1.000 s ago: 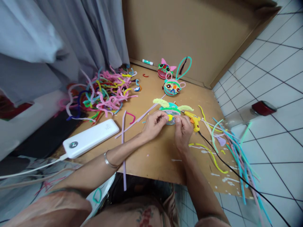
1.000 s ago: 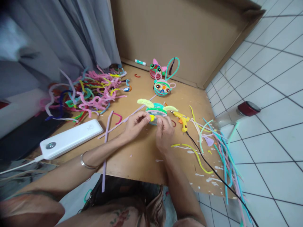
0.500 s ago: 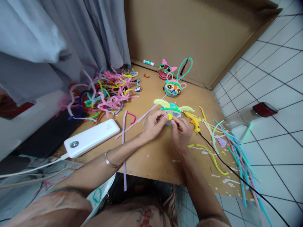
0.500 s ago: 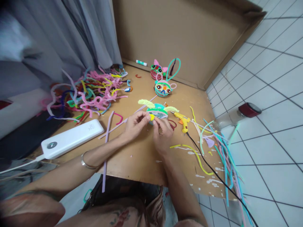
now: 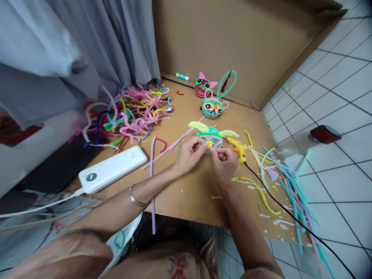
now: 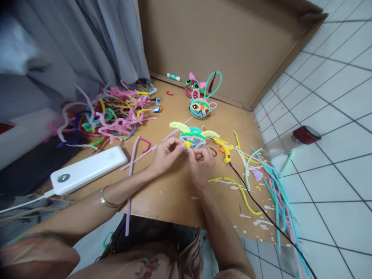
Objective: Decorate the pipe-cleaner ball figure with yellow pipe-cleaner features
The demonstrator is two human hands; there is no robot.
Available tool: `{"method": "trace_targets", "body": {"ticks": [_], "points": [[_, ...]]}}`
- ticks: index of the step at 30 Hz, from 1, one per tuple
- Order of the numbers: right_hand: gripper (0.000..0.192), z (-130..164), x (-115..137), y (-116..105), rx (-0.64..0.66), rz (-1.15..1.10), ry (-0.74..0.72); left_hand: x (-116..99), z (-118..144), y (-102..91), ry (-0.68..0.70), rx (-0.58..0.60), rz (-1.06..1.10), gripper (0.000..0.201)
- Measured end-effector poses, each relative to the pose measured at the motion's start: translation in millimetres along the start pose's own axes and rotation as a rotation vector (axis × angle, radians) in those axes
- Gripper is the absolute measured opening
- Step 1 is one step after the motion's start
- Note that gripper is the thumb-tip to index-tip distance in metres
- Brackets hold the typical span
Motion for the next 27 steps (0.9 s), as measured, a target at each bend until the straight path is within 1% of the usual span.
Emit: {"method": "trace_targets", "body": {"ticks": [3,7,10,12,16,18,19,22,23,25,27], "points": [[0.03,-2,-2,-2,-0.014,-0.013,0.018,9,-1,-0.3,-0.073,-0.007,0.044,0.029],[0.026,-4,2,3,0.088,-0.106,-0.01,12,-3,-0.4,-0.112,0.004,0.045,0.029],[0.034,-3,-2,6,0.143,-0.099,0.031,9,-2,0.0,-0.106,0.015,0.062,0.029],[0.04,-2,-5,5,0.144,-0.064,0.057,6,-2,0.5,-0.103,0.021,0.072,0.03],[0.048,-2,-9,0,0.1,-0.024,0.078,4,-1,1.0,-0.093,0.03,0.073,0.029],[0.046,-4,-7,-2,0.067,-0.046,0.054,4,-1,1.1,-0.087,0.034,0.071,0.029],[0.043,-4,-5,-3,0.052,-0.072,0.035,3,-1,1.0,-0.083,0.035,0.069,0.028],[0.019,-5,2,-2,0.065,-0.145,-0.017,3,0,1.2,-0.074,0.036,0.063,0.028],[0.022,-4,4,0,0.092,-0.139,-0.034,3,0,1.3,-0.07,0.036,0.063,0.028],[0.036,-3,10,5,0.145,-0.074,-0.085,2,0,1.7,-0.06,0.035,0.066,0.025],[0.033,-1,15,8,0.179,0.007,-0.145,2,0,2.2,-0.047,0.036,0.077,0.023]]}}
Point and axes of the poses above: each hand's wrist, its own z-axis away from the middle knuckle, its own y-axis out of the palm, x = y × z, the point moved 9 cm from there along -z, towards the middle knuckle, and after that the axes turned 9 degrees about -x, right-handed, at the moved point
